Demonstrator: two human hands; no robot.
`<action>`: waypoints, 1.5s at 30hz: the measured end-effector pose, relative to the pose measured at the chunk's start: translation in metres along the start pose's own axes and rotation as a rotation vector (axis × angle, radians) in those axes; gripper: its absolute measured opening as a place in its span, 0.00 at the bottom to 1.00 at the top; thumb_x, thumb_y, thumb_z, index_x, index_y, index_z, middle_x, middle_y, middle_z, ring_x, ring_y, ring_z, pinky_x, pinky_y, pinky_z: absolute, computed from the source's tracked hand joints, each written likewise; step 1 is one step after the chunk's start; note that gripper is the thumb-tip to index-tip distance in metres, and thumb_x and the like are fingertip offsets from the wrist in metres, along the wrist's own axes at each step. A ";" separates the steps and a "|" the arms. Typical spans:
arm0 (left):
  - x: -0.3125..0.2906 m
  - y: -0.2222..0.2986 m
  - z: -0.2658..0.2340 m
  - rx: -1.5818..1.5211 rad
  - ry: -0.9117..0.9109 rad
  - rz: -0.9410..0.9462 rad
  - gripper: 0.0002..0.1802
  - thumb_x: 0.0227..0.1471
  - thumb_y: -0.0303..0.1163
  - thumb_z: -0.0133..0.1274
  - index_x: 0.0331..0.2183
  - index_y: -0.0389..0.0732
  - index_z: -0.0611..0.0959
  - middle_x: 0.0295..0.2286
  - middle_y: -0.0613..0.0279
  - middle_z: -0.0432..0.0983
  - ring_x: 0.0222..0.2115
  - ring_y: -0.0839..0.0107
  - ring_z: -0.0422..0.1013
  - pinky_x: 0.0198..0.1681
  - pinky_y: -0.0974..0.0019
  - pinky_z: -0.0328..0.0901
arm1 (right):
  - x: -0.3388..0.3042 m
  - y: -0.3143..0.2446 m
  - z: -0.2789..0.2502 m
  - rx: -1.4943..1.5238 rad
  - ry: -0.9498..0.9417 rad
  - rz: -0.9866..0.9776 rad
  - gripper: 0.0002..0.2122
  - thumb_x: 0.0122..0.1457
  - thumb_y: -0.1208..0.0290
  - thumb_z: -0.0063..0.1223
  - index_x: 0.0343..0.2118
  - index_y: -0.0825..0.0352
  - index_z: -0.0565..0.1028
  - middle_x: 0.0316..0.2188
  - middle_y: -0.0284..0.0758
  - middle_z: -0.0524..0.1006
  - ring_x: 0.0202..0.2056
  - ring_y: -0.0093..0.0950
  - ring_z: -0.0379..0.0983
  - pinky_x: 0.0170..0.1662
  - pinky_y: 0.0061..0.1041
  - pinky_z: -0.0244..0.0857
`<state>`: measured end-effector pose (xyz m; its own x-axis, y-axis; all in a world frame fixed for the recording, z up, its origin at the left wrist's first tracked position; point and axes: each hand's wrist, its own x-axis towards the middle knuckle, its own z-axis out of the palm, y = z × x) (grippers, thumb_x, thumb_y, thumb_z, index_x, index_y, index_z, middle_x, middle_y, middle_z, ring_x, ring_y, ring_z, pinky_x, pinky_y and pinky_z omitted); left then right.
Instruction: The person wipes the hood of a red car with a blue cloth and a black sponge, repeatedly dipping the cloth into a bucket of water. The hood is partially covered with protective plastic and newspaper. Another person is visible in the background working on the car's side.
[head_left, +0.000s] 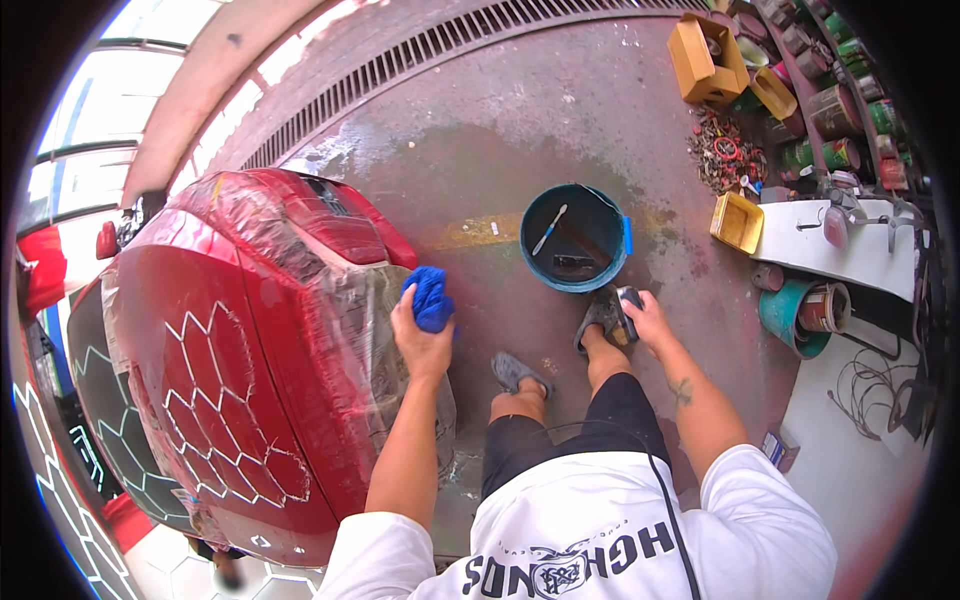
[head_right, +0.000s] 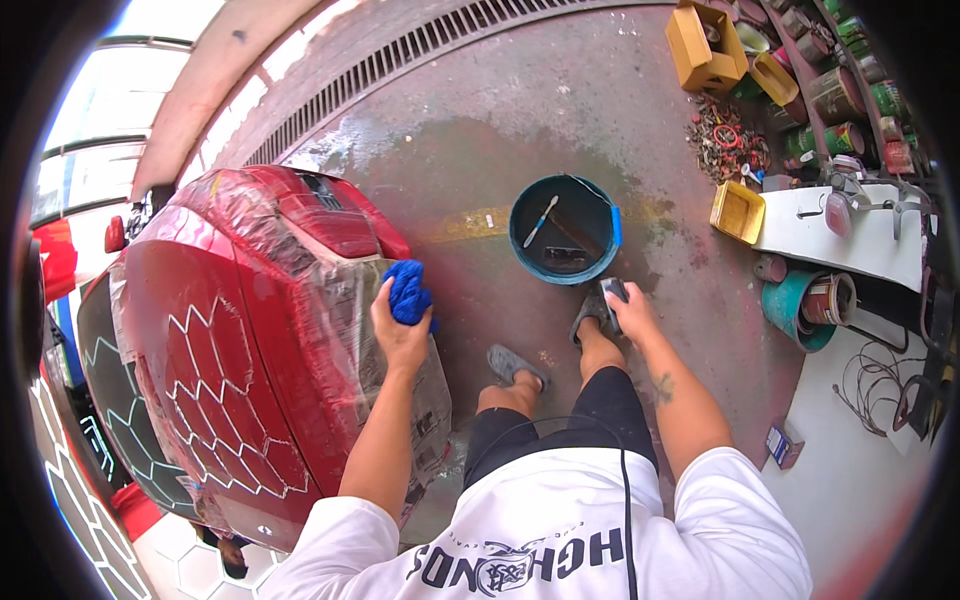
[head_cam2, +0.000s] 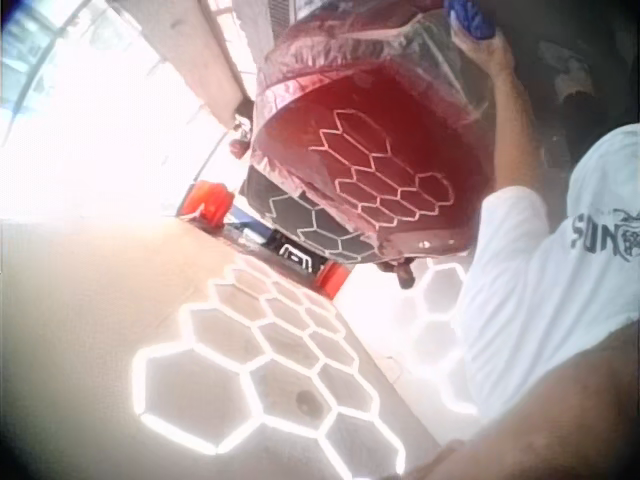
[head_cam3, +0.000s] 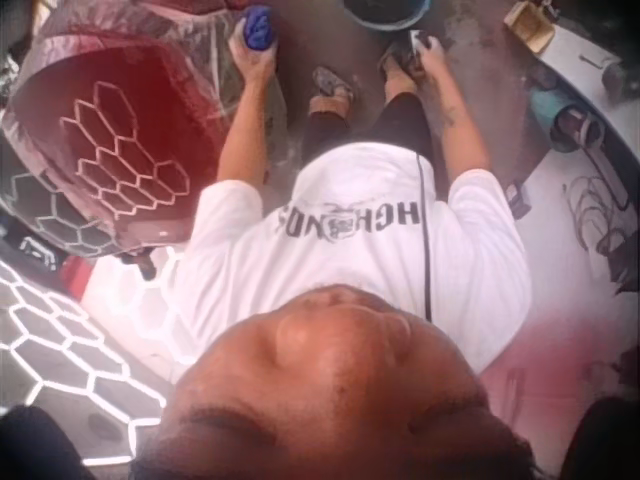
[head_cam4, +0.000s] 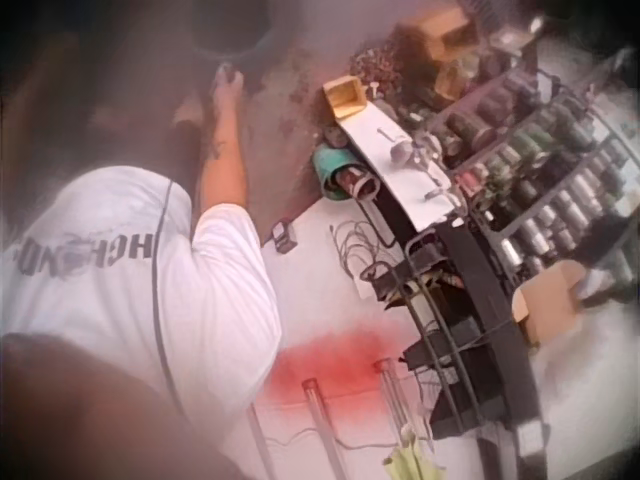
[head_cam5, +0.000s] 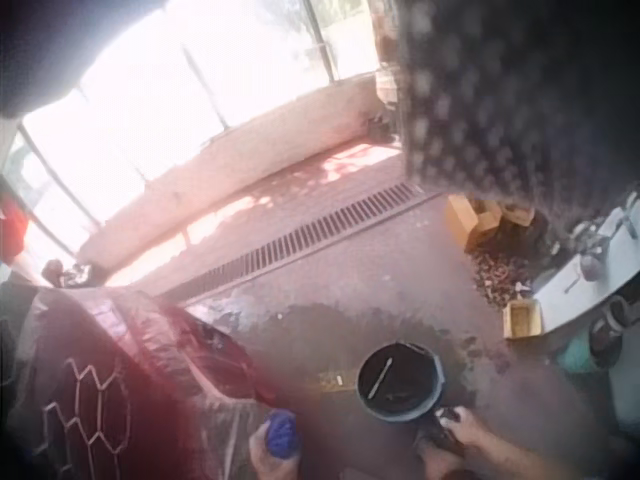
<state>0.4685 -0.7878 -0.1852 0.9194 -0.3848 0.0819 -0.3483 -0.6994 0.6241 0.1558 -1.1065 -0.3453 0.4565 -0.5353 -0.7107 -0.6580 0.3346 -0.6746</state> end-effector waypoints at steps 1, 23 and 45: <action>0.009 0.012 0.041 -0.074 -0.074 -0.022 0.47 0.45 0.30 0.77 0.66 0.45 0.77 0.54 0.44 0.76 0.57 0.43 0.75 0.63 0.46 0.70 | 0.011 -0.014 0.013 0.366 -0.075 0.130 0.16 0.73 0.65 0.63 0.56 0.68 0.73 0.42 0.41 0.83 0.39 0.35 0.85 0.44 0.36 0.80; 0.069 -0.111 0.495 0.264 -1.023 -0.235 0.61 0.42 0.44 0.79 0.74 0.51 0.67 0.70 0.32 0.65 0.66 0.36 0.72 0.66 0.47 0.72 | 0.321 0.062 0.136 -0.212 0.439 0.272 0.36 0.61 0.59 0.75 0.68 0.73 0.72 0.64 0.58 0.79 0.66 0.55 0.76 0.69 0.44 0.69; 0.134 0.012 -0.012 -1.098 0.013 -0.546 0.40 0.45 0.33 0.79 0.59 0.44 0.80 0.46 0.62 0.85 0.45 0.68 0.82 0.51 0.59 0.78 | -0.093 0.008 -0.086 -0.601 0.328 -0.086 0.26 0.60 0.67 0.78 0.57 0.69 0.76 0.52 0.40 0.80 0.49 0.33 0.78 0.54 0.36 0.75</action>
<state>0.5896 -0.8402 -0.1575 0.9003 -0.1893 -0.3919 0.4166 0.1142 0.9019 0.0568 -1.1206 -0.2675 0.3793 -0.7796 -0.4984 -0.8887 -0.1570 -0.4307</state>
